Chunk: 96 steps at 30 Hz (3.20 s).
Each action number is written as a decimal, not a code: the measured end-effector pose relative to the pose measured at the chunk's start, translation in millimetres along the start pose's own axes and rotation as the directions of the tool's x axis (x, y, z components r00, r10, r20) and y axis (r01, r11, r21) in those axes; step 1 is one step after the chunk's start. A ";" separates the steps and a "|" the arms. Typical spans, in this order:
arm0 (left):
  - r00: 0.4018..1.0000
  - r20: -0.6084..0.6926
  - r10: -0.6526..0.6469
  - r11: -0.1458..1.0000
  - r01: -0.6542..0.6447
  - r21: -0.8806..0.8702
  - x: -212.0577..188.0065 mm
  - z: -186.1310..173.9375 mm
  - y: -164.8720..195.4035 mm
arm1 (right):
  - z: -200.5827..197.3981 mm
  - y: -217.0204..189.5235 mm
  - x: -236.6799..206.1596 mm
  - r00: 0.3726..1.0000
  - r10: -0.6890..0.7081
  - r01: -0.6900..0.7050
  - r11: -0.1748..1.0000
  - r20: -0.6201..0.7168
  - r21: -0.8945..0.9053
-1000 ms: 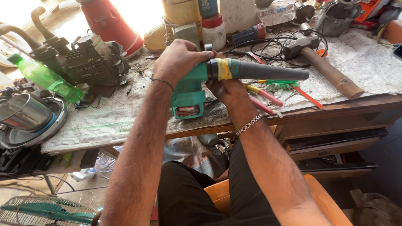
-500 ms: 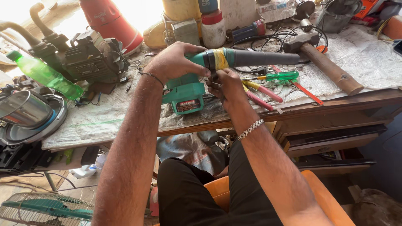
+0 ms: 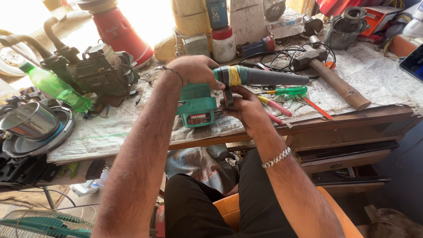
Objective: The person assembles a leaf blower by attaching a nozzle to the blower body and securing it with tape. They use a screwdriver to adjust components and wrap electrical tape around the connection to stabilize the assembly.
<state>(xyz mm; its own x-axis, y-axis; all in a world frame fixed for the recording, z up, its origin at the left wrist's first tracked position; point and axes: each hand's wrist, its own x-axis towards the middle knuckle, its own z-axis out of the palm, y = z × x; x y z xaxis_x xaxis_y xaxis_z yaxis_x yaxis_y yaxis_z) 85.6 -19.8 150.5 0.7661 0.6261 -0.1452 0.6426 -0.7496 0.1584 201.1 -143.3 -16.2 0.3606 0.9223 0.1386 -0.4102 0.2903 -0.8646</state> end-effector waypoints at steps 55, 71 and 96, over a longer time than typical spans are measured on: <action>0.893 -0.438 -0.102 0.960 -0.027 -0.278 -27.0 21.0 -22.0 | 21.7 -8.1 109.5 0.934 -0.234 0.077 0.871 0.270 0.486; 0.801 -0.590 0.100 0.954 -0.245 -0.171 -43.8 33.9 -56.5 | 14.8 2.3 103.6 0.912 -0.357 0.394 0.629 0.201 -0.670; 0.900 -0.436 0.017 0.965 -0.129 -0.229 -32.2 17.0 -37.0 | 81.6 33.6 50.9 0.834 -0.552 0.529 0.806 -0.015 -0.265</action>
<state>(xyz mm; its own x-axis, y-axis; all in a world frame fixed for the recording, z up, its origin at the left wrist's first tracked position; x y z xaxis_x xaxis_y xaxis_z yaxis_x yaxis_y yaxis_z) 37.0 -15.8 132.7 0.7045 0.6441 0.2982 0.5233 -0.7552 0.3949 137.3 -65.8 1.2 0.5392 0.6054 0.5855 0.0819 0.6542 -0.7519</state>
